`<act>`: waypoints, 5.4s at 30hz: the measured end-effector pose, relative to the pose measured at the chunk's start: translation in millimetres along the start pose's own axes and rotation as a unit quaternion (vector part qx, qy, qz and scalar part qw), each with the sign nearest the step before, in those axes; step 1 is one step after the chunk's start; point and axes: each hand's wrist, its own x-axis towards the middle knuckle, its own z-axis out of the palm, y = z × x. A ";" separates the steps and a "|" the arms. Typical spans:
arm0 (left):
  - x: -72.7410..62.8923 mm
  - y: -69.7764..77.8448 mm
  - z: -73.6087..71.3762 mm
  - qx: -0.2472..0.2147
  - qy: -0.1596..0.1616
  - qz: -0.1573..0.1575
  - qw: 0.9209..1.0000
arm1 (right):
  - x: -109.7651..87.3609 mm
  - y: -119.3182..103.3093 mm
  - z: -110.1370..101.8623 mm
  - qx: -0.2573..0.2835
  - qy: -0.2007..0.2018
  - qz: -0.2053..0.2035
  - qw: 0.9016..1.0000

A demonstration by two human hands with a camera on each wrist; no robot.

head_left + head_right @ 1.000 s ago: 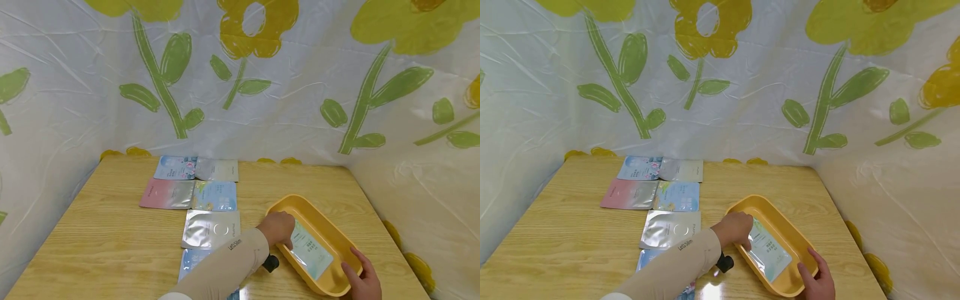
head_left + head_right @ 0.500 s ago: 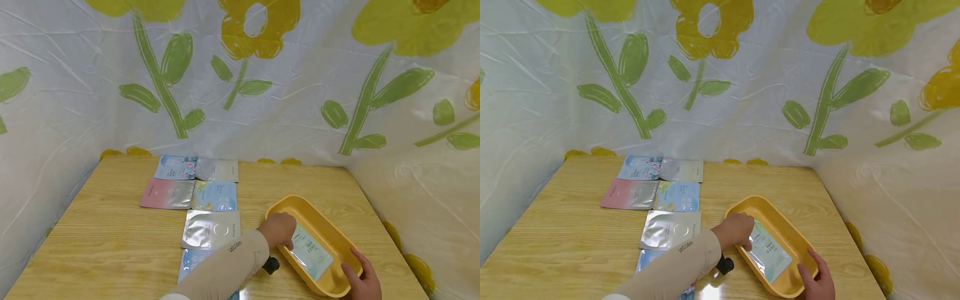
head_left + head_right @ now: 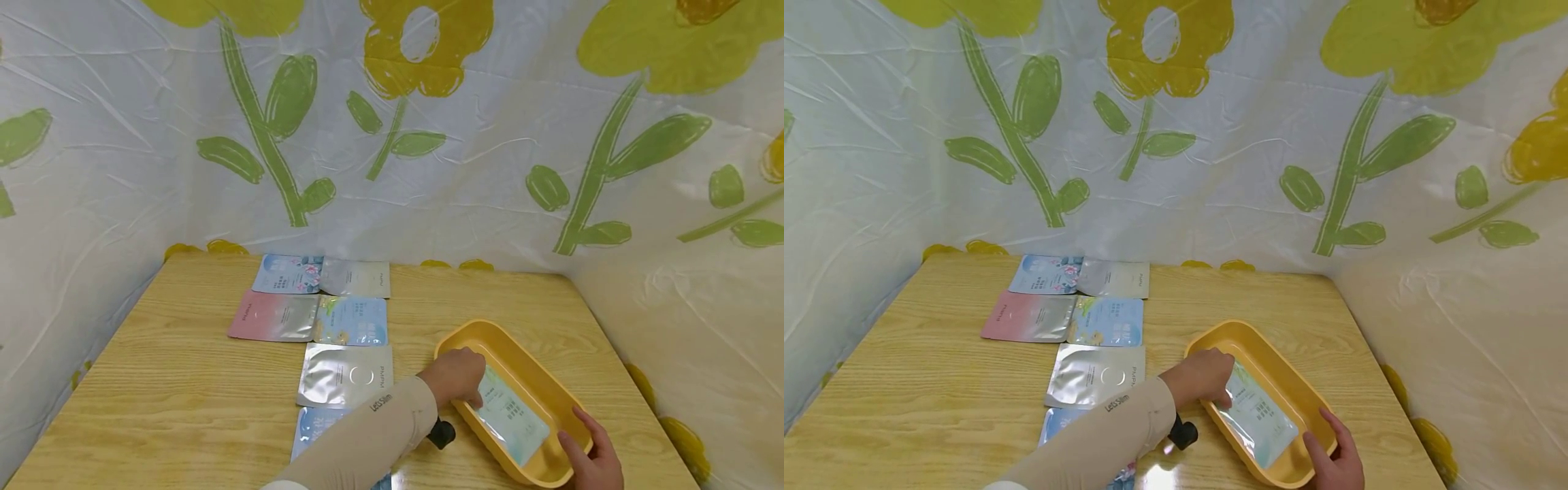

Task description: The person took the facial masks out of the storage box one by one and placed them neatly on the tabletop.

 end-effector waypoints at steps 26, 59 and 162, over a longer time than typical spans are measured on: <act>3.2 -8.7 -3.1 -0.133 -0.022 -0.002 0.991 | 0.8 -2.8 3.8 -0.028 0.018 0.016 0.999; -5.6 -21.3 -14.3 -0.317 -0.090 0.115 0.937 | -3.1 -3.0 2.3 0.016 -0.006 -0.011 1.000; -215.7 -315.5 -20.1 -0.453 0.179 -0.066 0.871 | 0.1 -0.8 4.9 0.030 0.022 0.005 0.999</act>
